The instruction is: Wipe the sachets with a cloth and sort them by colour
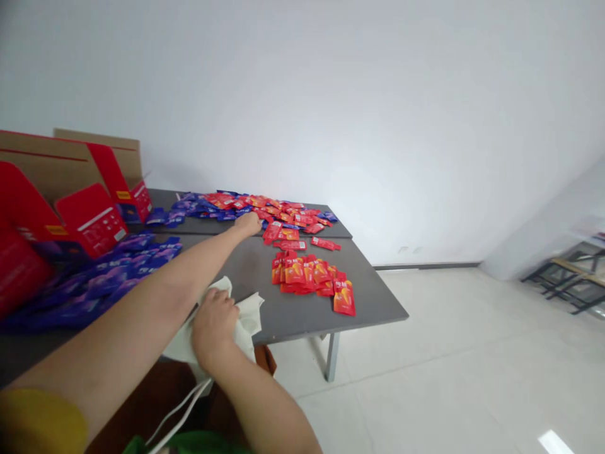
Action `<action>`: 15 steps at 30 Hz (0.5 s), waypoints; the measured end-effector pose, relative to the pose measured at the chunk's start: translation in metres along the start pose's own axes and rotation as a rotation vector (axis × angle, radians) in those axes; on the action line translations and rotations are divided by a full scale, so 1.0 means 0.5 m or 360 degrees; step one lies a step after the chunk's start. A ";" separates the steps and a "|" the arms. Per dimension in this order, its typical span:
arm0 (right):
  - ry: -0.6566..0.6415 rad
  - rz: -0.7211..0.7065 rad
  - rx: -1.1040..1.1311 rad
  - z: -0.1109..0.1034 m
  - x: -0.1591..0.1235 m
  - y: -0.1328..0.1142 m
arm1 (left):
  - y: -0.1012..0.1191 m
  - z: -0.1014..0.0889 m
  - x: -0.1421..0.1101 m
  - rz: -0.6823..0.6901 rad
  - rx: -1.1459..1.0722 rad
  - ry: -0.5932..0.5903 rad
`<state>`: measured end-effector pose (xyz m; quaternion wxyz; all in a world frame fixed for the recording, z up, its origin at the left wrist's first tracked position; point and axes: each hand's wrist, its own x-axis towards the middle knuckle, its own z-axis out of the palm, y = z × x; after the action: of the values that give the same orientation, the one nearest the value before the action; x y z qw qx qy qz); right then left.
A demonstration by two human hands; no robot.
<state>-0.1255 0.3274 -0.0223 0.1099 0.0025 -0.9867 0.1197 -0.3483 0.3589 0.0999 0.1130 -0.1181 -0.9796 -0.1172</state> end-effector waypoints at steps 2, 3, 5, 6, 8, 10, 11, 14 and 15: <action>0.0005 -0.0029 -0.0031 -0.002 0.000 0.017 | -0.010 0.021 0.033 0.0047 0.0076 -0.0035; -0.0003 -0.0033 -0.0042 -0.004 0.000 0.024 | -0.007 0.034 0.049 0.0080 0.0113 -0.0052; -0.0022 -0.0013 -0.0052 -0.009 0.003 0.036 | 0.010 0.062 0.077 0.0143 0.0161 -0.0083; -0.0042 -0.0001 -0.0047 -0.012 0.005 0.041 | 0.022 0.076 0.089 0.0150 0.0181 -0.0099; -0.0097 0.0000 -0.0017 -0.015 0.010 0.048 | 0.047 0.103 0.104 0.0129 0.0214 -0.0135; -0.0143 -0.0013 0.0023 -0.015 0.015 0.052 | 0.067 0.125 0.110 0.0120 0.0232 -0.0175; -0.0144 -0.0014 0.0040 -0.014 0.017 0.053 | 0.073 0.133 0.109 0.0140 0.0235 -0.0192; -0.0101 0.0035 0.0064 -0.007 0.020 0.057 | 0.069 0.138 0.100 0.0280 0.0230 -0.0236; -0.0087 0.0046 0.0069 -0.005 0.019 0.058 | 0.059 0.133 0.096 0.0344 0.0224 -0.0253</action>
<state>-0.1354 0.3565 -0.0247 0.0811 -0.0062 -0.9865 0.1424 -0.3988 0.4136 0.0549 0.0549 -0.2237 -0.9728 -0.0257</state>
